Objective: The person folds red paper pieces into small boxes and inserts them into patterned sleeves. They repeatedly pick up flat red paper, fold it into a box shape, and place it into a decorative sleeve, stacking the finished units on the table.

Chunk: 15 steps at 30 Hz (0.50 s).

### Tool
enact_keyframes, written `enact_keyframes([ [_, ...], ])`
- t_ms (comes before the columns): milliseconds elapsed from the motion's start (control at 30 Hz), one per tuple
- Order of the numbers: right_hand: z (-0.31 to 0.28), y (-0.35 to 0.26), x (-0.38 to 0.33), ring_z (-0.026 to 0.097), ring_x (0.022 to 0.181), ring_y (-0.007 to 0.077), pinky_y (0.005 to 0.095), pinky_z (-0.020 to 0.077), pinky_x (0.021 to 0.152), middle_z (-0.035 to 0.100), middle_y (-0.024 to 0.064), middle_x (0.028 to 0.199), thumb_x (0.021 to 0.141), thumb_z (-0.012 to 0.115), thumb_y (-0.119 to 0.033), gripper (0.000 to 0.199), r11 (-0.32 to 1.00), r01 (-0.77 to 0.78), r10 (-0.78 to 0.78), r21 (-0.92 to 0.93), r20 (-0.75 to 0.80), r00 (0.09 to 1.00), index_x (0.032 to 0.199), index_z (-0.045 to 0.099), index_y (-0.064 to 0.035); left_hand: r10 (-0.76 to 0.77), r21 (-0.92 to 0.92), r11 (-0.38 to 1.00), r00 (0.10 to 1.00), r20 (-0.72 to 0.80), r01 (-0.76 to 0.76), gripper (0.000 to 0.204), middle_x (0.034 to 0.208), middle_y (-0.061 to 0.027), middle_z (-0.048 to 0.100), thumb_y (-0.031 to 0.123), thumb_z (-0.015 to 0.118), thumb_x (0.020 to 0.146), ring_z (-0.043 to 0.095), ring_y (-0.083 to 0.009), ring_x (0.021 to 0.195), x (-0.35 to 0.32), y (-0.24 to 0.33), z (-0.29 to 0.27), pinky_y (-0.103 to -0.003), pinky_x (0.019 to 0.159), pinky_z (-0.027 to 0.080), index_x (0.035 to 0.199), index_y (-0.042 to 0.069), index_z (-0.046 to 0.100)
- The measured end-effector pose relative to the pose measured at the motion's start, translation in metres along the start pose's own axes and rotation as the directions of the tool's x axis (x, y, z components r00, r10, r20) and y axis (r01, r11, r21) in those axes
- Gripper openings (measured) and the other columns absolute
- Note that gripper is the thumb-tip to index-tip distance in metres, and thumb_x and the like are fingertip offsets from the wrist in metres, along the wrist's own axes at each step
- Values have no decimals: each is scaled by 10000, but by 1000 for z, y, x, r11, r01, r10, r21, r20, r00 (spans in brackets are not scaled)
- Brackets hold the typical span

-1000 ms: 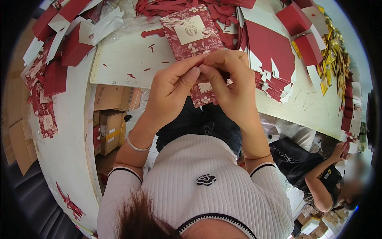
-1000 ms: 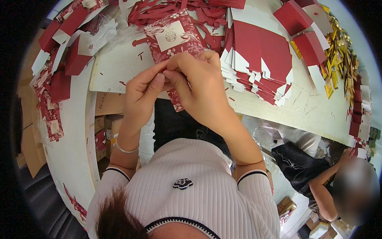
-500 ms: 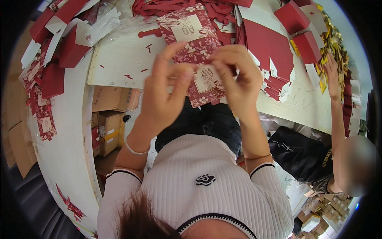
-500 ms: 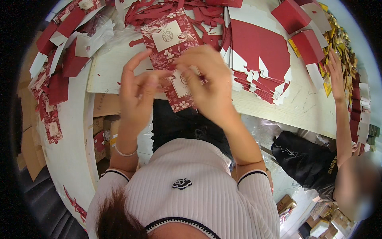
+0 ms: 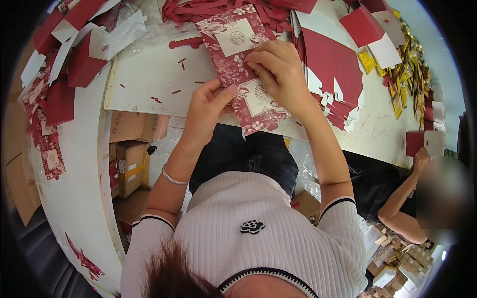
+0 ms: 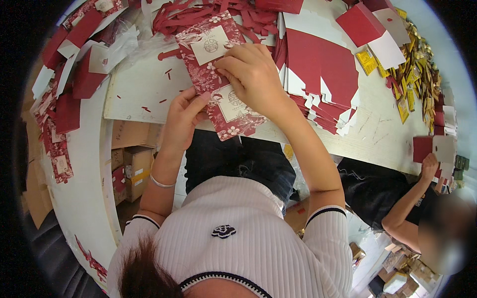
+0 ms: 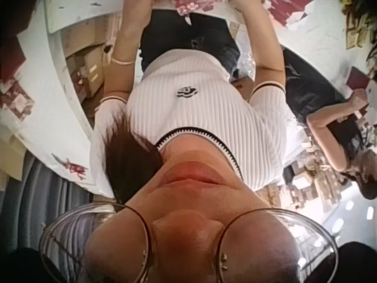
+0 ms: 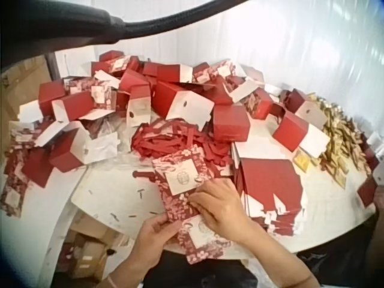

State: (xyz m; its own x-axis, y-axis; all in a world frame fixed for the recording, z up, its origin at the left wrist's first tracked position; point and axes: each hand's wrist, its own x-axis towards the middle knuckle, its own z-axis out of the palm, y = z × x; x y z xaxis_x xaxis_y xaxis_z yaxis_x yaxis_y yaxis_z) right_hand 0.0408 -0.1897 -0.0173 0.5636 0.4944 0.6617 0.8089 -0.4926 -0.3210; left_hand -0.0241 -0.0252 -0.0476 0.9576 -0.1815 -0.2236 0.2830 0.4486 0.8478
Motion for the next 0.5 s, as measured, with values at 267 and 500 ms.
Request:
enact_keyframes([
  [267,2,-2,-1,535,747,224,321,402,669,559,58,783,617,620,16,207,995,64,-64,79,-5,998,813,613,-51,107,14,994,993,-40,-107,215,917,-62,619,67,525,848,578,-71,785,-9,5,-1,-211,703,472,1032,-41,551],
  [500,5,-5,0,547,737,238,325,427,643,565,73,790,611,612,44,227,988,58,-52,144,-45,998,824,607,-37,149,55,987,989,-24,-148,217,907,-59,617,54,530,842,559,-56,786,-15,11,-1,-194,712,446,1025,-59,555],
])
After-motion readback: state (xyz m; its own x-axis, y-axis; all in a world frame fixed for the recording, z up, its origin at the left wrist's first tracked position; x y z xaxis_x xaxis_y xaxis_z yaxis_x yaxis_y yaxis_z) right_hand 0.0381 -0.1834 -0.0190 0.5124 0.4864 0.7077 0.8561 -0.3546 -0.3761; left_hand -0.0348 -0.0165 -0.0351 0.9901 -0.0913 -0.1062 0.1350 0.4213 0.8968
